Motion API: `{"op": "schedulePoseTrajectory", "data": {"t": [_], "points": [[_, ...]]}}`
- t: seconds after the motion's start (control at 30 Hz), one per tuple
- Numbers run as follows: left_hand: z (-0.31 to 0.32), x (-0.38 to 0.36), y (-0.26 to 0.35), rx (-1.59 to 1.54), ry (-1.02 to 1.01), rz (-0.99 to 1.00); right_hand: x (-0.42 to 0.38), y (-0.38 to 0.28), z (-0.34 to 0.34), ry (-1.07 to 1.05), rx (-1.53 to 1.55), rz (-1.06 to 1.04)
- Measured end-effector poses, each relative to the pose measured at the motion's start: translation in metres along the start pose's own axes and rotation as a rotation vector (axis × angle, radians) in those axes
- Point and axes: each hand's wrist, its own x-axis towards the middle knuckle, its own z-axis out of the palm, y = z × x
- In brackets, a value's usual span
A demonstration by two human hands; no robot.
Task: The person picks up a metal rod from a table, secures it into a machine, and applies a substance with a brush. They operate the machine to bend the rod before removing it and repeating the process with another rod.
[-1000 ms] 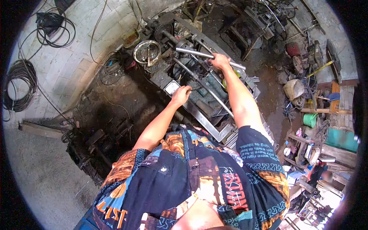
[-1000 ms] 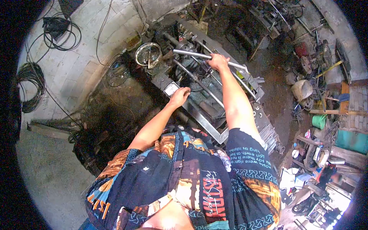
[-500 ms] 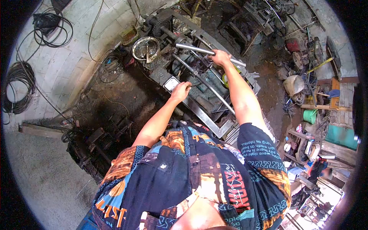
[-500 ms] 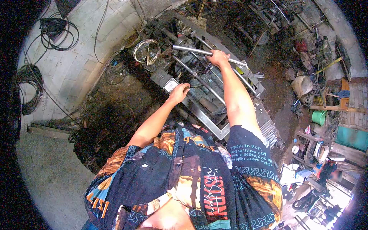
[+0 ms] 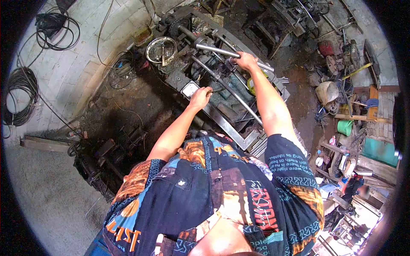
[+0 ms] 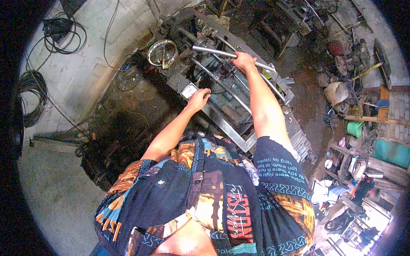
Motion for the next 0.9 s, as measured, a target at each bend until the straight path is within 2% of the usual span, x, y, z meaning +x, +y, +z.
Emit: {"op": "schedulePoseTrajectory", "data": {"t": [0.9], "points": [[-0.0033, 0.0, 0.0029, 0.037, -0.041, -0.025, -0.0079, 0.0003, -0.0088, -0.094, 0.054, 0.026]]}}
